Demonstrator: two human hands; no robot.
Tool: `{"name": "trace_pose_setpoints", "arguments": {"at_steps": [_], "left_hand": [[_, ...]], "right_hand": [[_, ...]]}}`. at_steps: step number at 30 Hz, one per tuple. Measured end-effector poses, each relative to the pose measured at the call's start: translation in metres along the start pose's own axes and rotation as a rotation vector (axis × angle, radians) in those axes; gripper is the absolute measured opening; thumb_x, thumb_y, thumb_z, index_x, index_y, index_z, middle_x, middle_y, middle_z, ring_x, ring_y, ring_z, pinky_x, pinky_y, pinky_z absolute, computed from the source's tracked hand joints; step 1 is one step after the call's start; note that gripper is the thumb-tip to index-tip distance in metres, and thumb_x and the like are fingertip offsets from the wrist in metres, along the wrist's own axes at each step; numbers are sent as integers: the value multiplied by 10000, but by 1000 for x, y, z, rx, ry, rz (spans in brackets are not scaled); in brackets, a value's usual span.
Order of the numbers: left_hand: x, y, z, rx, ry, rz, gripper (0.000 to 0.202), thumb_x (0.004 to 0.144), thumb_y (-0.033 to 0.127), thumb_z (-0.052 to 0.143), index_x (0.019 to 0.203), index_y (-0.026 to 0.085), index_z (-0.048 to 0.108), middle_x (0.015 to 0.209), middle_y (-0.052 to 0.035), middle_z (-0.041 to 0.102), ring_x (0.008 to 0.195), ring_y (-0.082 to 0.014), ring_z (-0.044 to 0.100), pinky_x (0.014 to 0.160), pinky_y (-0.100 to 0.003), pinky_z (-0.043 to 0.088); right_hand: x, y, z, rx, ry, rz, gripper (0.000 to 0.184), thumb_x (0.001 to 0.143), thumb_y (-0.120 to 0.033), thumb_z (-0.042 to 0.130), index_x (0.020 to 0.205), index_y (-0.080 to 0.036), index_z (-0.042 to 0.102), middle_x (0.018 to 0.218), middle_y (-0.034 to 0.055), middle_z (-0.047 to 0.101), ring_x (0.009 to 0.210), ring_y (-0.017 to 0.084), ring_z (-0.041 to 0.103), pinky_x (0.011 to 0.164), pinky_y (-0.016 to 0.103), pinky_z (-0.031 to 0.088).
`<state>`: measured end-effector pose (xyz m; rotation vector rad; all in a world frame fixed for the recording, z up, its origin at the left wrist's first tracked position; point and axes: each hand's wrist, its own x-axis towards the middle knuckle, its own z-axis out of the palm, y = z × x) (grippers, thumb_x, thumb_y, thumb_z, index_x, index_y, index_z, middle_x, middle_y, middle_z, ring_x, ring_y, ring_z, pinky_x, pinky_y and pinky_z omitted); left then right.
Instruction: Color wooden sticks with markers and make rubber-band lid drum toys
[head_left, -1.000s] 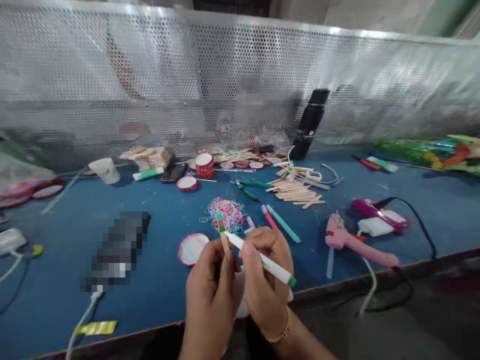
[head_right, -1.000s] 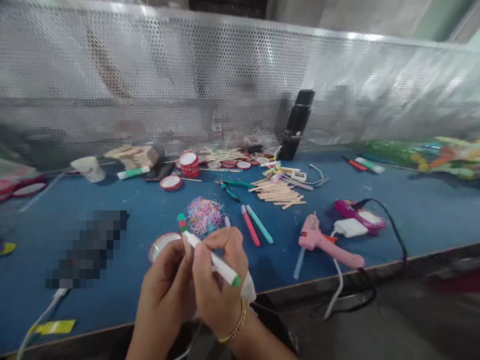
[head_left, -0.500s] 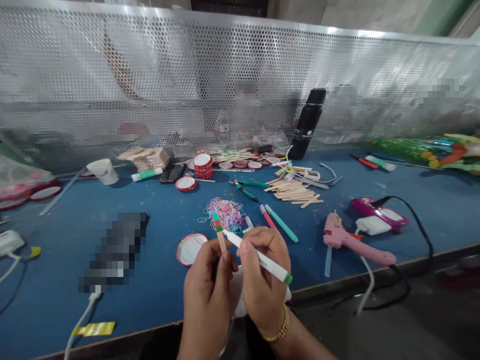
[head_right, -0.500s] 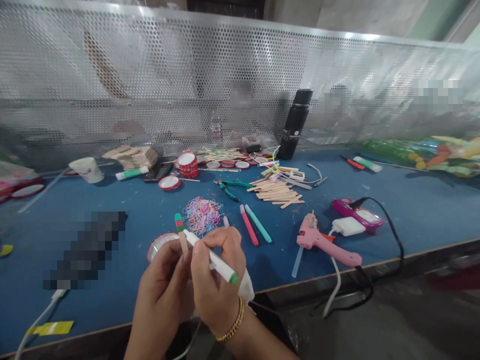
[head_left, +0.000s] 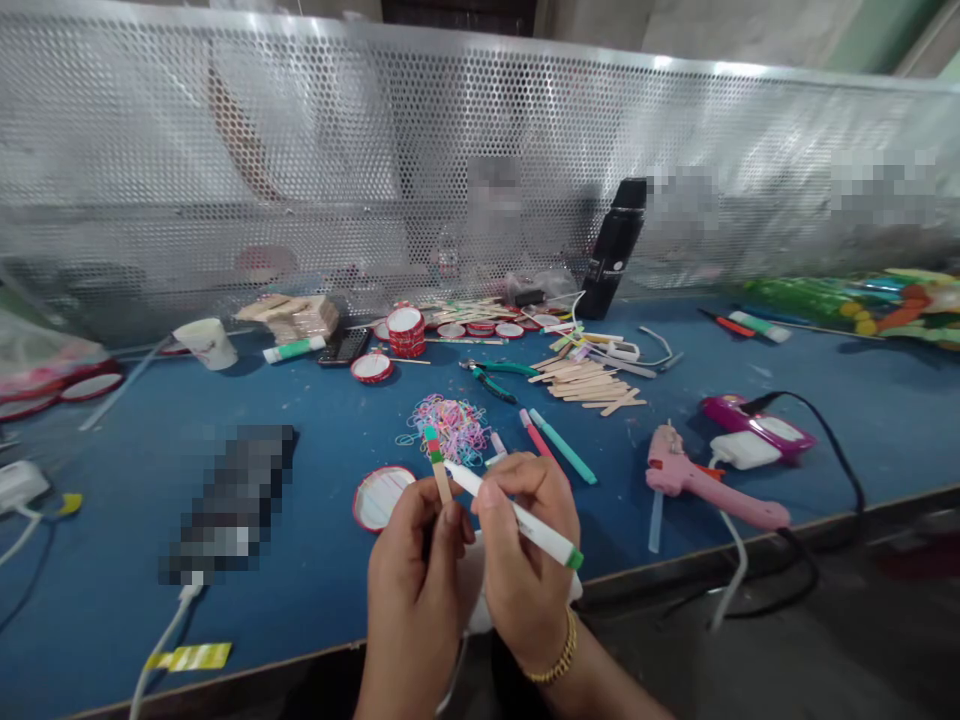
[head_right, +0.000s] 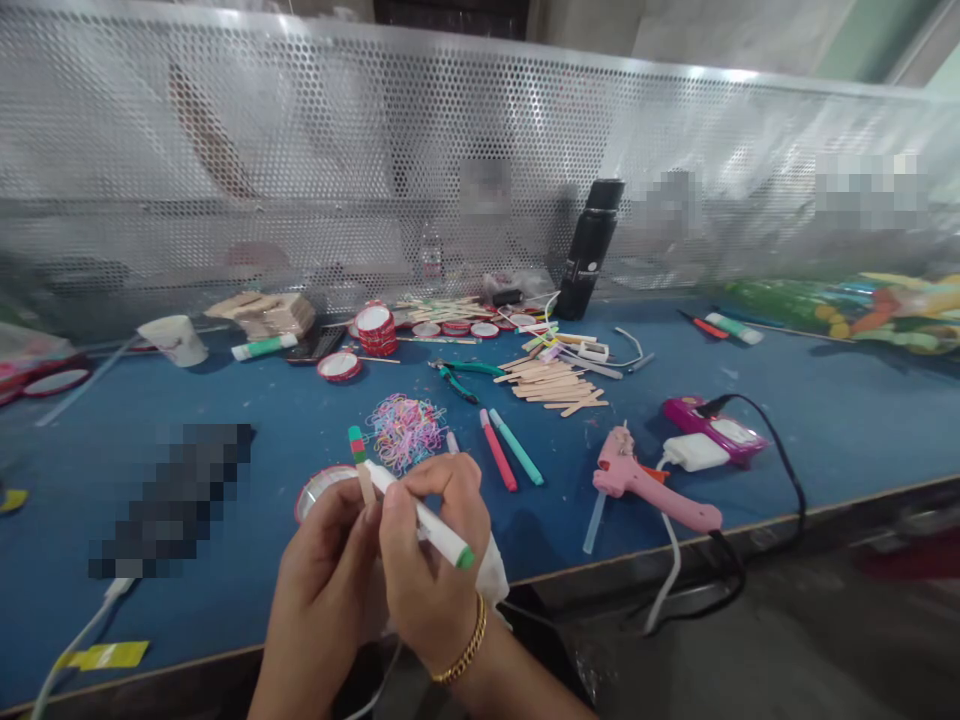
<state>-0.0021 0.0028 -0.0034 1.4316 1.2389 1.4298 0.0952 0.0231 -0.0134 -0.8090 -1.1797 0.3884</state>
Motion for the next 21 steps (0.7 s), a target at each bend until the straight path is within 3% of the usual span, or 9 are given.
{"name": "trace_pose_setpoints", "arguments": {"at_steps": [7,14,21], "left_hand": [[1,0,0,29,14,6,198,1027,403,581,979,229,663,814,-5,641,792,-171,606,684,-259,458],[0,2,1,-5,19,3,209,1019,400,585,949,219,664,824,4,639,708,-145,580,649,-252,459],[0,3,0,26,23,26,171,1023,366,589,949,229,660,818,2,644,795,-161,612,683,-252,461]], "right_hand": [[0,-1,0,-32,31,10,90,998,-186,567,919,-229,565,848,-4,583,789,166,577,737,351,487],[1,-2,-1,-15,-32,-9,87,993,-185,565,920,-231,556,850,-2,578,801,174,572,754,360,481],[0,-1,0,-39,32,-4,94,993,-187,572,912,-230,555,840,-3,579,780,170,578,735,349,483]]}}
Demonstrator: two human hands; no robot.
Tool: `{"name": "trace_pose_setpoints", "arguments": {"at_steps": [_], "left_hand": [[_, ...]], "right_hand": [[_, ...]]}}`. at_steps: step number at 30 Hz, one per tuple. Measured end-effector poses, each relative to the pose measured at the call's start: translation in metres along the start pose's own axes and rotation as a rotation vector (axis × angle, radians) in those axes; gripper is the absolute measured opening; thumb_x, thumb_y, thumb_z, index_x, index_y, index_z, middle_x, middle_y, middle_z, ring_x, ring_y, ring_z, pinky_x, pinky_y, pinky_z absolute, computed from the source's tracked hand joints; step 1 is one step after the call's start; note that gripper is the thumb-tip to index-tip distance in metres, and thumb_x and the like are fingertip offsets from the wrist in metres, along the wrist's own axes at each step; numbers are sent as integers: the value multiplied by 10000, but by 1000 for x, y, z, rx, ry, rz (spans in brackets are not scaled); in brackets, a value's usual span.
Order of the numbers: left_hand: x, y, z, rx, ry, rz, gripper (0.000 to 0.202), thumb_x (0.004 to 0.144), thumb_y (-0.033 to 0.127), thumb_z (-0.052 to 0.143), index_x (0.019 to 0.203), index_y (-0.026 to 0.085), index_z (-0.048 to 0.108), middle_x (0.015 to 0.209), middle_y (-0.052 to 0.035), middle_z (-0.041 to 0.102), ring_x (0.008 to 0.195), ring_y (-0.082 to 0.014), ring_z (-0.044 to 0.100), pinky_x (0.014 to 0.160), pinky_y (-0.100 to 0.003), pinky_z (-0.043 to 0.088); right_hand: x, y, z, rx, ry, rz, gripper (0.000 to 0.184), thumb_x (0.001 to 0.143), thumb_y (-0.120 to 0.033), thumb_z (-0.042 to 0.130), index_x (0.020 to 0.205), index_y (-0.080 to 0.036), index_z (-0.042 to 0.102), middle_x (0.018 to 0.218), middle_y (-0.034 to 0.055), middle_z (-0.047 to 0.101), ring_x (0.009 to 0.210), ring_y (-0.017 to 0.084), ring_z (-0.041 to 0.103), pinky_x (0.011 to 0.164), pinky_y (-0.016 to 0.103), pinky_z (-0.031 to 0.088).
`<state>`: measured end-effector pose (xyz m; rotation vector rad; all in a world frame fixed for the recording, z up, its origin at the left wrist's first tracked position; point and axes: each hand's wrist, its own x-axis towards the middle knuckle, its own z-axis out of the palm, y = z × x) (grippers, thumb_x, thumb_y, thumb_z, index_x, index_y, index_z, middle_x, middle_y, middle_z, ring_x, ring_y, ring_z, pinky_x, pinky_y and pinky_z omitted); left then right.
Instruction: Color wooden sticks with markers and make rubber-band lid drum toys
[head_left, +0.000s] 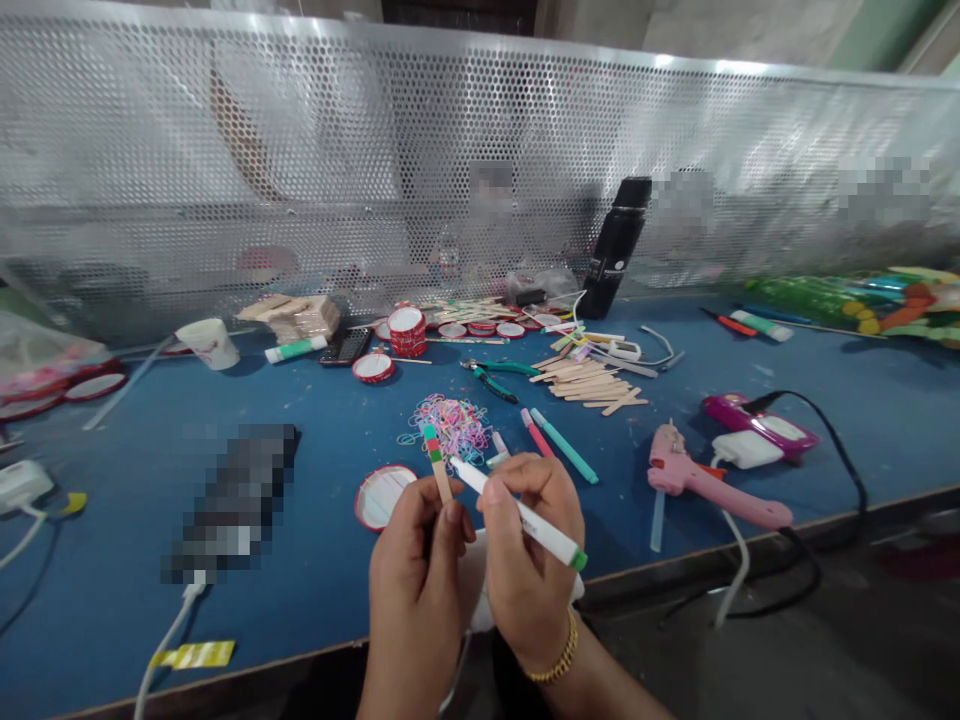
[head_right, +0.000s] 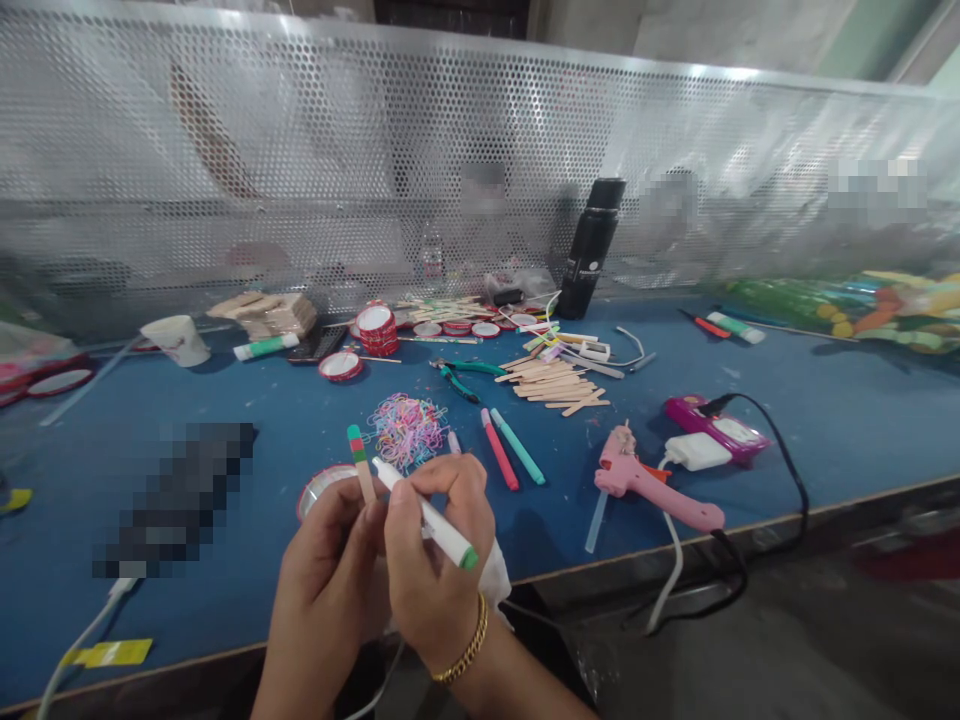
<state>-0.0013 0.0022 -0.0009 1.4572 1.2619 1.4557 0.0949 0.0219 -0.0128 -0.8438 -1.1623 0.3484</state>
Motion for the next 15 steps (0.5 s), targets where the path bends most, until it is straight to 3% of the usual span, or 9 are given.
{"name": "trace_pose_setpoints", "arguments": {"at_steps": [6,11,15], "left_hand": [[0,2,1,-30,7,-9,202,1022,384,584,933,222,667,820,3,642,707,-141,579,645,-242,461],[0,2,1,-1,7,2,181,1019,363,590,946,220,674,823,-7,659,752,-153,604,659,-239,461],[0,3,1,-13,13,2,189,1018,366,585,938,217,669,819,-2,651,726,-146,596,657,-238,471]], "right_hand": [[2,-2,1,16,-54,-38,93,978,-163,564,922,-235,547,843,-7,576,779,169,561,760,359,478],[1,-1,1,-20,-10,-33,95,985,-170,565,910,-227,553,831,-5,578,766,167,566,738,353,474],[1,-1,0,6,-48,-41,90,988,-177,555,920,-235,542,825,-5,568,765,174,566,740,366,481]]}}
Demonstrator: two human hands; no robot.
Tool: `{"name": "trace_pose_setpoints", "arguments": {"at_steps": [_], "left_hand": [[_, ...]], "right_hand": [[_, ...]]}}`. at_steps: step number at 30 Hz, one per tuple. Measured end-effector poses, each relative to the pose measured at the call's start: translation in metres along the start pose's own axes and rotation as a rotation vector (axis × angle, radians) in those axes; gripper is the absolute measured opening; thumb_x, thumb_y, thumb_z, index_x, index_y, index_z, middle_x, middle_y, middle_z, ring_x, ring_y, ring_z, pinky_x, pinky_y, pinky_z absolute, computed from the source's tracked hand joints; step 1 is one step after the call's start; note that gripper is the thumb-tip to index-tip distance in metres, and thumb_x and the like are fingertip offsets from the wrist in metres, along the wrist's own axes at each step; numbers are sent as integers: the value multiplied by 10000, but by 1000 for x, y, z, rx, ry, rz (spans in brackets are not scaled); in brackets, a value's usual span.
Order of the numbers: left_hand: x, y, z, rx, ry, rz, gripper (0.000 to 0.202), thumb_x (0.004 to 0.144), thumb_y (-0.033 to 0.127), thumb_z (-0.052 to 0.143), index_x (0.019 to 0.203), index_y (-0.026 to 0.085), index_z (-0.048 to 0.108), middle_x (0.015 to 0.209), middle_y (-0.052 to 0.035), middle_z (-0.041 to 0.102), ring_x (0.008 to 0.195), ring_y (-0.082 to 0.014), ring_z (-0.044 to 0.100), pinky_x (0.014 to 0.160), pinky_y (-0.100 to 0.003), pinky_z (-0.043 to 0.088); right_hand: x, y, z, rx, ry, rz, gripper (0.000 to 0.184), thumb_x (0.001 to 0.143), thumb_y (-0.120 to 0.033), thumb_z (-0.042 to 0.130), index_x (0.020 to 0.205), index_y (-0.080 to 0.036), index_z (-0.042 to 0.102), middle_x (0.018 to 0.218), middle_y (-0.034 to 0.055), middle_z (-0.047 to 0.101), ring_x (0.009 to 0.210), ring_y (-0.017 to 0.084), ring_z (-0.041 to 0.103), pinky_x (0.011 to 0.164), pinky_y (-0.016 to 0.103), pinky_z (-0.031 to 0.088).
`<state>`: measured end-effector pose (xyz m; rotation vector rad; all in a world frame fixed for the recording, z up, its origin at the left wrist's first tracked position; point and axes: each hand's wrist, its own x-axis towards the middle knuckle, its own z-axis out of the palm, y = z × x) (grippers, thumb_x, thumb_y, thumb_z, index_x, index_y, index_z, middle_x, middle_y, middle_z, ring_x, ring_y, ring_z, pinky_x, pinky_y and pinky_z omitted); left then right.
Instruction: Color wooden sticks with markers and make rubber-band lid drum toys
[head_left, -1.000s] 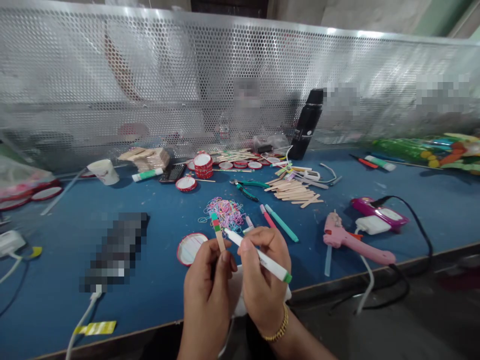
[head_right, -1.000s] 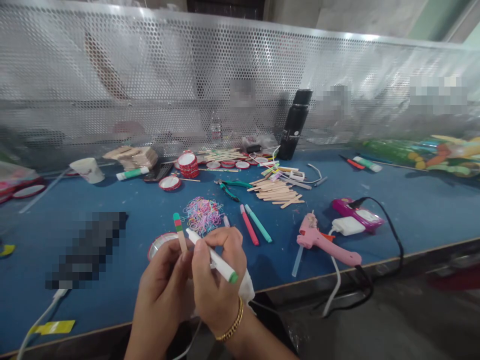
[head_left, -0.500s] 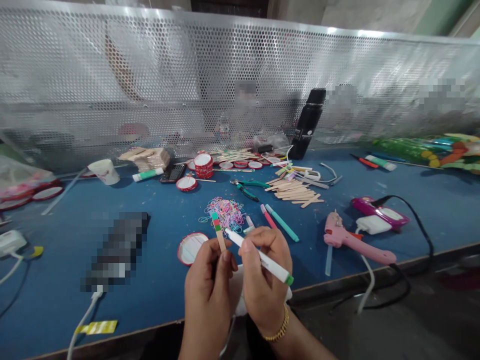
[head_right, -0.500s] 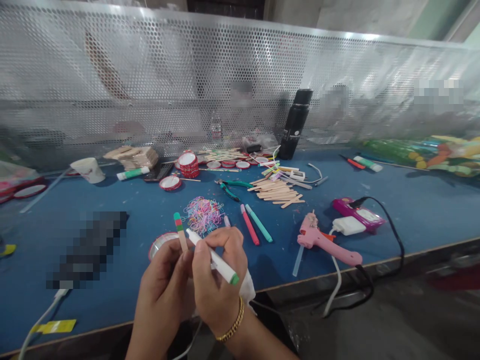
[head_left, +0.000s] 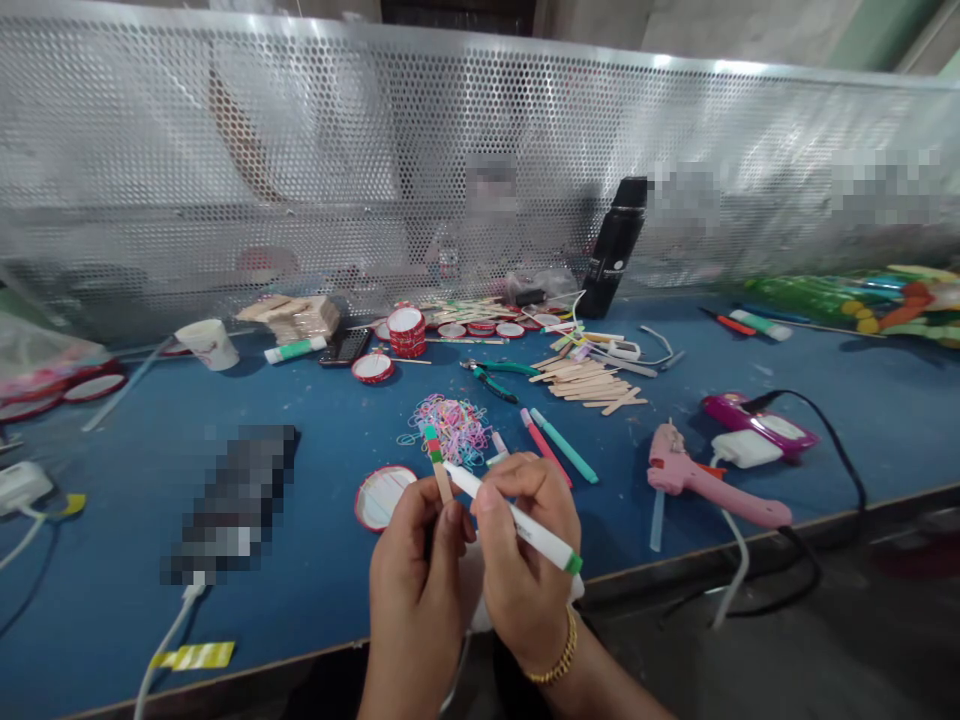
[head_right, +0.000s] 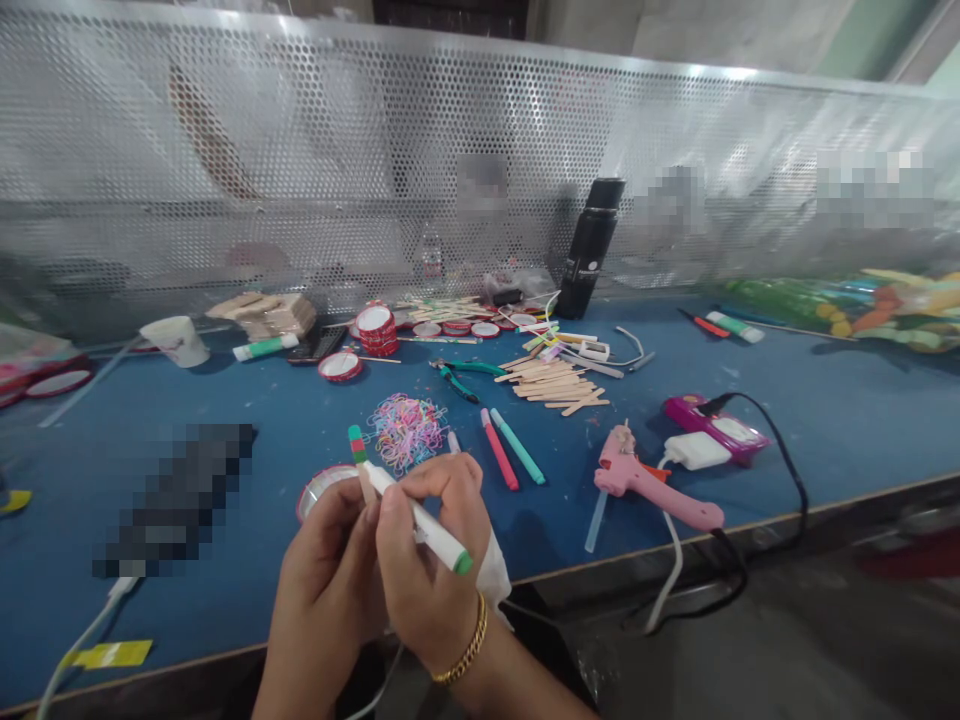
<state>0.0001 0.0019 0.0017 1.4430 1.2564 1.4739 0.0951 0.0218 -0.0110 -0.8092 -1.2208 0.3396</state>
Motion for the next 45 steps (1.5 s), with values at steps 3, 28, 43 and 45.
{"name": "trace_pose_setpoints", "arguments": {"at_steps": [3,28,43,45], "left_hand": [[0,1,0,4,3,2,191,1016,368,586,933,217,667,822,1,647,712,-140,589,655,-235,475],[-1,-3,0,-19,-9,-16,196,1015,395,595,965,220,669,850,-5,653,747,-150,602,684,-249,479],[0,-2,0,6,-13,-15,183,1019,378,582,973,220,664,855,1,652,751,-144,604,685,-249,477],[0,-2,0,14,-13,-13,180,1021,371,579,968,223,667,842,6,650,750,-140,601,680,-243,471]], "right_hand": [[0,-1,0,-2,-14,-3,91,986,-177,556,917,-236,546,824,-3,576,763,175,561,744,370,483],[2,-2,1,11,-3,-33,85,977,-160,566,945,-237,552,839,-6,595,774,171,574,759,371,483],[3,-3,3,-17,23,-44,83,973,-161,570,925,-227,555,833,-1,603,756,166,570,762,380,479],[3,-3,3,-39,56,-34,94,978,-158,564,916,-227,553,828,-4,598,756,165,567,756,372,472]]}}
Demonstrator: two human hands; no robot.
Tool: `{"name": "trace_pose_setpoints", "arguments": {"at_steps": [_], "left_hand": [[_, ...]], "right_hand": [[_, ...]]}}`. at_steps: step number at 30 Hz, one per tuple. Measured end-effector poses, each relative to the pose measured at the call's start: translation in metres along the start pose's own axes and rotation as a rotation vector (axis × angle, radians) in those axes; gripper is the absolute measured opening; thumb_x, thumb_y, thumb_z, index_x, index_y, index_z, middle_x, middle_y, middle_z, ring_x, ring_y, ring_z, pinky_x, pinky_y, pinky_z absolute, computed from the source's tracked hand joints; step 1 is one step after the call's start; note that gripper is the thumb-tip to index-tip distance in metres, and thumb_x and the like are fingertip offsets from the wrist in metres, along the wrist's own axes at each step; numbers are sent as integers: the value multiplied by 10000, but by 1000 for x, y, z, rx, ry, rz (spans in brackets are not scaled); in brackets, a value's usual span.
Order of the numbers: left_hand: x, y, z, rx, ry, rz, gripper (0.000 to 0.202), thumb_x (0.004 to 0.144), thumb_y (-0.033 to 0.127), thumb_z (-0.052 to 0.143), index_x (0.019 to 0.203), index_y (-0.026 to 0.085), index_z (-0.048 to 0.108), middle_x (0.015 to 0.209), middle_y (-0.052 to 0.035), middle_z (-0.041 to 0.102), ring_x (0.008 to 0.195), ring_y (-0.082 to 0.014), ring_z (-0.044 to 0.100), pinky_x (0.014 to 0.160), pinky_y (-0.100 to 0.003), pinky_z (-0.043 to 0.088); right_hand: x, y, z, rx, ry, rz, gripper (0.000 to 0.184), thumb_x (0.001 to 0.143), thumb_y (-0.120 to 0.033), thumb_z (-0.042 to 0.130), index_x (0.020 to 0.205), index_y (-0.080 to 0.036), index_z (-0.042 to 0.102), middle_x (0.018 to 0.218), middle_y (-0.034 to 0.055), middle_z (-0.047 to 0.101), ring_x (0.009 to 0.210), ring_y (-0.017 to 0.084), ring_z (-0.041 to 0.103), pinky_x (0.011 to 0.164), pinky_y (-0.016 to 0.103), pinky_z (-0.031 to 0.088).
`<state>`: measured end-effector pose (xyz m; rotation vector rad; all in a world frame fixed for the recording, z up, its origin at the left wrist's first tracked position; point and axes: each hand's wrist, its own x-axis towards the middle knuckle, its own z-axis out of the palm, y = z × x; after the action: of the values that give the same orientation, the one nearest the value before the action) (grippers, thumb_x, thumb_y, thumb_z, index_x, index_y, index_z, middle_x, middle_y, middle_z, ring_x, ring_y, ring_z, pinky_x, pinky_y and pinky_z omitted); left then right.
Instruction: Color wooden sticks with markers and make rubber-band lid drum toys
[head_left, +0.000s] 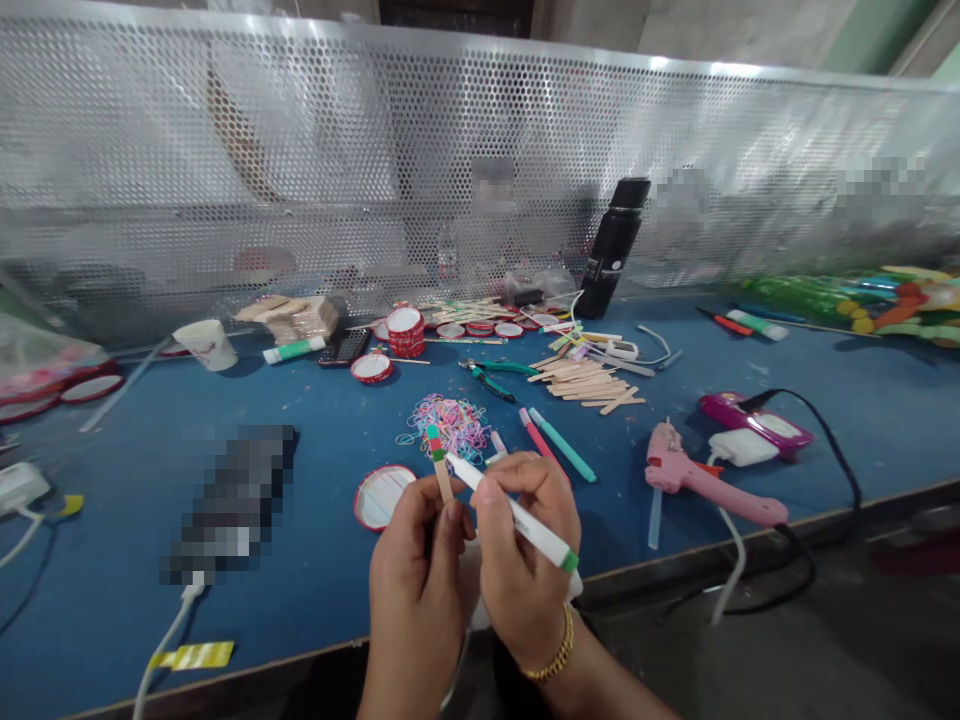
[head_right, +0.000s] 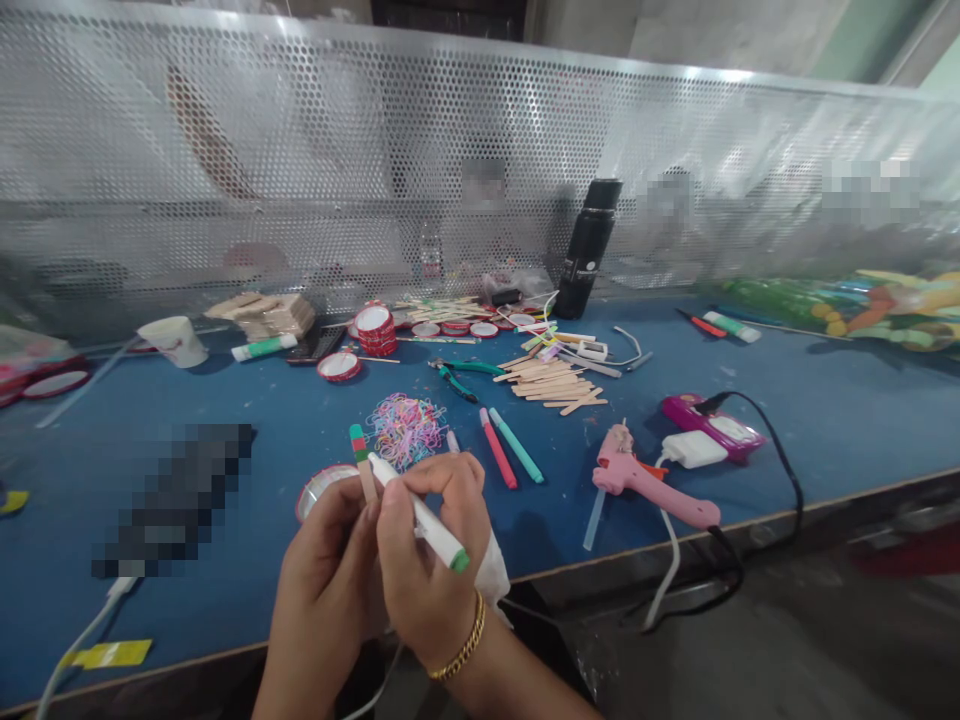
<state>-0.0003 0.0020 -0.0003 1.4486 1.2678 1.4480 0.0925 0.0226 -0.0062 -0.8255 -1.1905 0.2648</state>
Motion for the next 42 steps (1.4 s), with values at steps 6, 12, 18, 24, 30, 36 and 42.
{"name": "trace_pose_setpoints", "arguments": {"at_steps": [6,12,18,24,30,36,42], "left_hand": [[1,0,1,-7,17,5,161,1003,361,593,935,226,650,813,22,624,726,-131,589,665,-226,472],[-1,2,1,11,42,12,162,980,360,602,904,221,634,770,26,594,687,-128,577,624,-216,466],[0,1,2,3,27,-1,161,983,367,596,941,220,647,790,17,623,704,-133,595,640,-223,483],[-1,1,2,-9,35,-8,161,974,370,610,932,218,644,790,15,622,704,-132,601,643,-220,489],[-2,1,2,-37,29,-25,172,972,378,617,937,214,654,806,10,631,693,-131,604,623,-219,487],[-2,2,2,-22,30,-27,179,970,389,620,935,218,661,783,14,622,676,-134,595,607,-221,479],[-1,2,1,-3,31,-18,204,988,405,601,960,216,670,824,-1,653,721,-143,620,650,-233,496]], "right_hand": [[-1,-1,-2,36,-39,-36,93,961,-142,569,924,-224,548,822,-18,594,736,151,579,779,375,466],[-1,-1,0,59,-51,-42,92,951,-136,582,948,-223,552,837,-21,604,745,144,586,794,375,460],[1,-1,0,52,-62,-56,105,949,-125,573,958,-225,546,844,-22,603,745,139,585,786,367,458],[1,-2,0,40,-62,-62,106,951,-126,574,953,-228,543,837,-23,602,743,141,587,787,368,459],[1,-2,0,34,-58,-62,101,954,-129,575,956,-225,547,838,-21,605,744,143,584,790,373,459],[2,-2,0,32,-65,-56,98,955,-131,573,953,-225,545,846,-22,608,746,140,593,801,376,462],[0,-2,0,-4,-30,-48,89,967,-145,574,929,-222,552,834,-19,613,742,144,592,789,372,470]]}}
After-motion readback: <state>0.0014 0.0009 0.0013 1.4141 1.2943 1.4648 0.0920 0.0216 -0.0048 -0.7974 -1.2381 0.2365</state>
